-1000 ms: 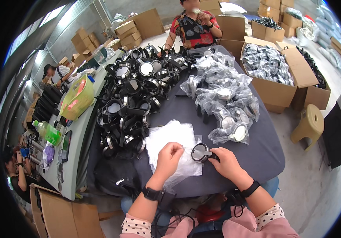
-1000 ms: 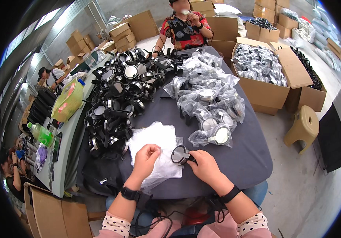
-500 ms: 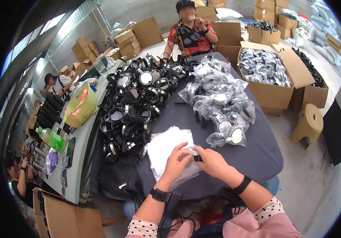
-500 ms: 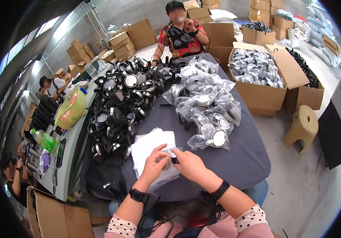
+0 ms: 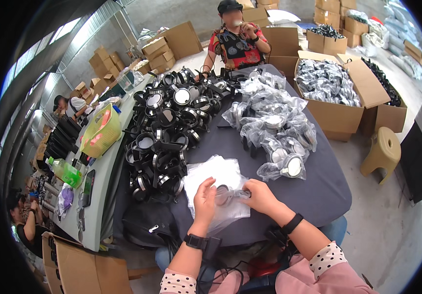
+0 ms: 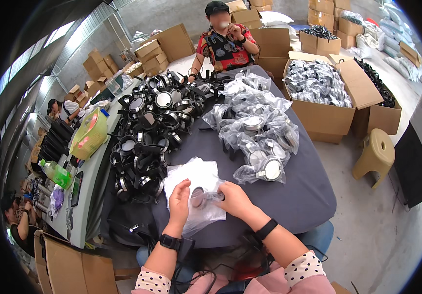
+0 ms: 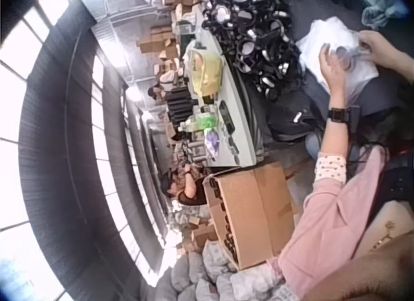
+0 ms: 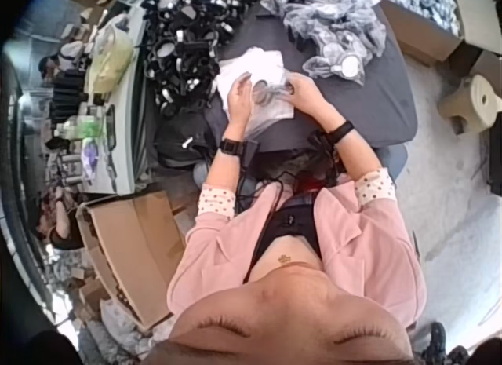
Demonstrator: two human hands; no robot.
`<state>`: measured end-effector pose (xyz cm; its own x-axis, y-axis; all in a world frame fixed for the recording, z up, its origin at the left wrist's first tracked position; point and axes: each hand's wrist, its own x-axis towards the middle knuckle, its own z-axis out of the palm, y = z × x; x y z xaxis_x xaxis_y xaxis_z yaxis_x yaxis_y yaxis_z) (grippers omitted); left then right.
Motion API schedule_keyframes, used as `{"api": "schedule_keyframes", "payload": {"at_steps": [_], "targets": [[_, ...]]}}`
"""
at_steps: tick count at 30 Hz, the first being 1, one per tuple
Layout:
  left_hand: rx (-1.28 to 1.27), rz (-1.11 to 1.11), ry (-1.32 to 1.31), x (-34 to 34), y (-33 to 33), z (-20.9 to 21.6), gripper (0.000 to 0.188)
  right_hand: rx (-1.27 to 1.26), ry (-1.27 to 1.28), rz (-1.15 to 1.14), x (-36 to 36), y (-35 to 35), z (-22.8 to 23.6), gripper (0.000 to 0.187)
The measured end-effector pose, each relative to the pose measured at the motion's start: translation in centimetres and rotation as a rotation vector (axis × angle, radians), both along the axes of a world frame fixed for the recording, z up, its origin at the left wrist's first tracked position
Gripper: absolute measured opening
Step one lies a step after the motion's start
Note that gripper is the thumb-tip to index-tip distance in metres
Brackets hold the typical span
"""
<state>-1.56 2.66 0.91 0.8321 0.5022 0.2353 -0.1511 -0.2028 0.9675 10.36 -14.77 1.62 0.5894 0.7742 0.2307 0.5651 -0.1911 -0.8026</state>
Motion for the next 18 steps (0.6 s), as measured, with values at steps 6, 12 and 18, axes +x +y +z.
{"api": "schedule_keyframes", "payload": {"at_steps": [6,12,18], "targets": [[0.372,0.122,0.163,-0.7,0.0,-2.1,0.034,0.241,0.077,-0.077,-0.4,-3.9,-1.3,0.022],[0.543,0.150,0.161,-0.8,-0.8,-1.5,0.034,0.182,-0.320,-0.252,-1.6,-5.6,4.1,0.028],[0.474,0.139,0.197,-0.3,-1.0,-1.4,0.035,-0.175,-0.479,-0.053,-0.4,1.6,5.7,0.047]]}}
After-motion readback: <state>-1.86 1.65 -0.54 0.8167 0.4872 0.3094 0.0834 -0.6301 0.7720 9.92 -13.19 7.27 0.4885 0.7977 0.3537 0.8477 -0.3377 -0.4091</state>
